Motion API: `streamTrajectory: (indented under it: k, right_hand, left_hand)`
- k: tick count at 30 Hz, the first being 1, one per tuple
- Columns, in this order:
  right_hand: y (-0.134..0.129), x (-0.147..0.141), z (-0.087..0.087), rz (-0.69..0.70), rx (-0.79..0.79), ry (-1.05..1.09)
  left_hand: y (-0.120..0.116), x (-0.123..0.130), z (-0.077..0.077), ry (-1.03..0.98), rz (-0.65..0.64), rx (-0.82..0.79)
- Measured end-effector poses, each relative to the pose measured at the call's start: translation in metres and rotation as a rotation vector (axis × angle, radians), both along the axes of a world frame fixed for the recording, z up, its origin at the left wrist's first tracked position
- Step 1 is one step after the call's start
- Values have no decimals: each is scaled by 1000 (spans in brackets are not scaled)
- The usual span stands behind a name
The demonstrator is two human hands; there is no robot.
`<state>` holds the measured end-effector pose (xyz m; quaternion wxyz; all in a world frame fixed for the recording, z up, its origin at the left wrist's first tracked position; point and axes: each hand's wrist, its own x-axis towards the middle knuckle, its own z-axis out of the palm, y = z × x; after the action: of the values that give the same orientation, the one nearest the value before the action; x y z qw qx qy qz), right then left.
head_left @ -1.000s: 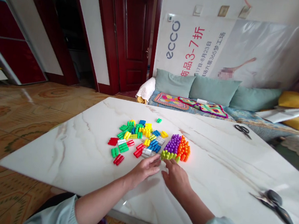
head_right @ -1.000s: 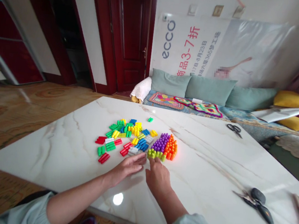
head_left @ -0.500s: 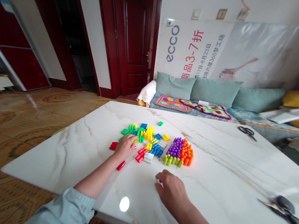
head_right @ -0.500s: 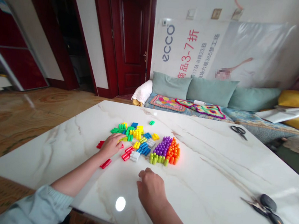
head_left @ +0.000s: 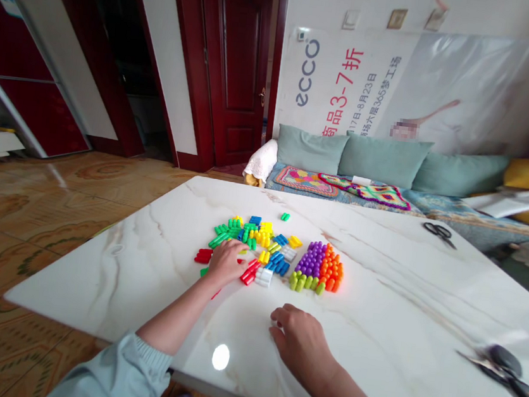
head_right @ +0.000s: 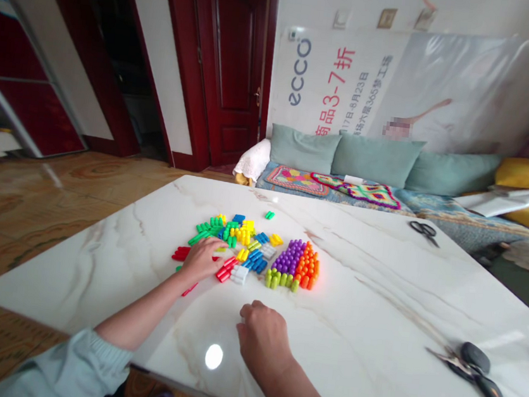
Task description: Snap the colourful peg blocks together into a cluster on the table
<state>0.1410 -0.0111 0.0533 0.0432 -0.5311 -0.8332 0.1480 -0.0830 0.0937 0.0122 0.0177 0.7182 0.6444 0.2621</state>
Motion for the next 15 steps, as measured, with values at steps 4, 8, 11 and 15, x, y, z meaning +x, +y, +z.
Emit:
streamTrajectory:
  k: [4, 8, 11, 15]
  right_hand:
    - [0, 0, 1, -3, -4, 5]
    - [0, 0, 1, 1, 0, 8]
    - [0, 0, 1, 3, 10, 9]
    - [0, 0, 0, 9, 12, 9]
  left_hand:
    - [-3, 4, 4, -38, 86, -76]
    - [-6, 5, 6, -41, 103, -110]
    - [-8, 7, 5, 2, 92, -104]
    - [-9, 8, 2, 87, 99, -102]
